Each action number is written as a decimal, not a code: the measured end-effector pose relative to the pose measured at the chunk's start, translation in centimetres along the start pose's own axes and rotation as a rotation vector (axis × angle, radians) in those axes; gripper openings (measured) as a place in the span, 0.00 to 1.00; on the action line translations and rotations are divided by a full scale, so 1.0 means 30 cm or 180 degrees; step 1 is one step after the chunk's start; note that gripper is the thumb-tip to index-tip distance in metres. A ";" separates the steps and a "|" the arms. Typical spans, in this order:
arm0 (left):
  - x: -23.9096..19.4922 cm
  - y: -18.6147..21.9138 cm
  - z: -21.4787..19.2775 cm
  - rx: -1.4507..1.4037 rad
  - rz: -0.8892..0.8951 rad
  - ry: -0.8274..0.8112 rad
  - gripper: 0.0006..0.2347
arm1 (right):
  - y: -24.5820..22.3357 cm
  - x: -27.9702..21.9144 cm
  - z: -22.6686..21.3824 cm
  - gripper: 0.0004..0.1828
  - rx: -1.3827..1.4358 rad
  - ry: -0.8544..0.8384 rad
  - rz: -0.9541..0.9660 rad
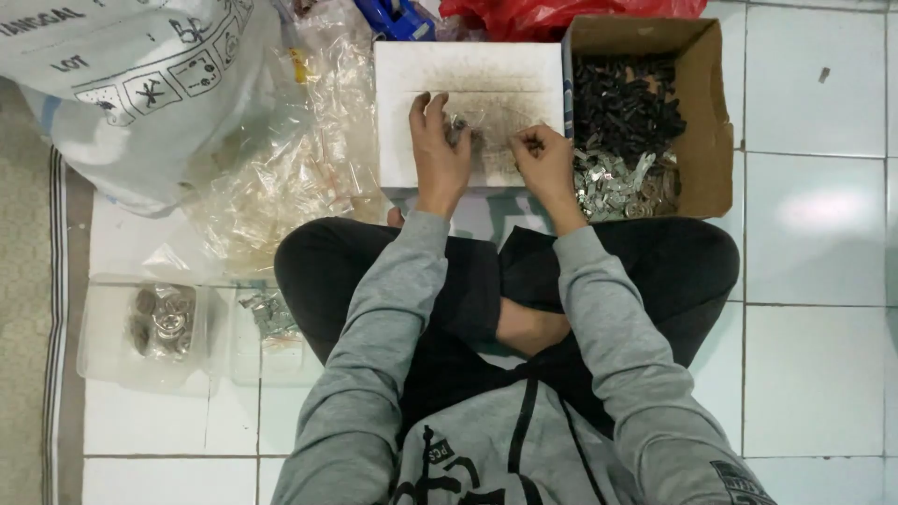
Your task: The person is sitting on the floor and manually assembling small metal hinges from individual components.
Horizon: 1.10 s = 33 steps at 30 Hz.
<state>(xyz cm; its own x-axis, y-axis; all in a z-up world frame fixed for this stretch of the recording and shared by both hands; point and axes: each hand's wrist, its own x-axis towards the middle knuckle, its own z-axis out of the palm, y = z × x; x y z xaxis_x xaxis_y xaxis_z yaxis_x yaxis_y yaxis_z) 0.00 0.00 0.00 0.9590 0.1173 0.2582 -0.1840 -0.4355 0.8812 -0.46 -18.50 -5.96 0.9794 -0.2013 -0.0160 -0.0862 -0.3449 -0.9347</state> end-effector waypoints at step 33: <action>-0.069 -0.048 -0.001 0.2776 0.0654 -0.1798 0.29 | -0.080 -0.120 0.109 0.33 -0.2599 -0.0534 -0.1501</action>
<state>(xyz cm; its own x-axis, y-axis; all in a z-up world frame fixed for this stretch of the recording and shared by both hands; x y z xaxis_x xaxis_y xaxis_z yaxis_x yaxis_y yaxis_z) -1.73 0.42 -1.79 0.9294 -0.3658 -0.0491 -0.3503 -0.9162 0.1946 -3.17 -13.94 -4.83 0.9537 0.2340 0.1888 0.2853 -0.9024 -0.3228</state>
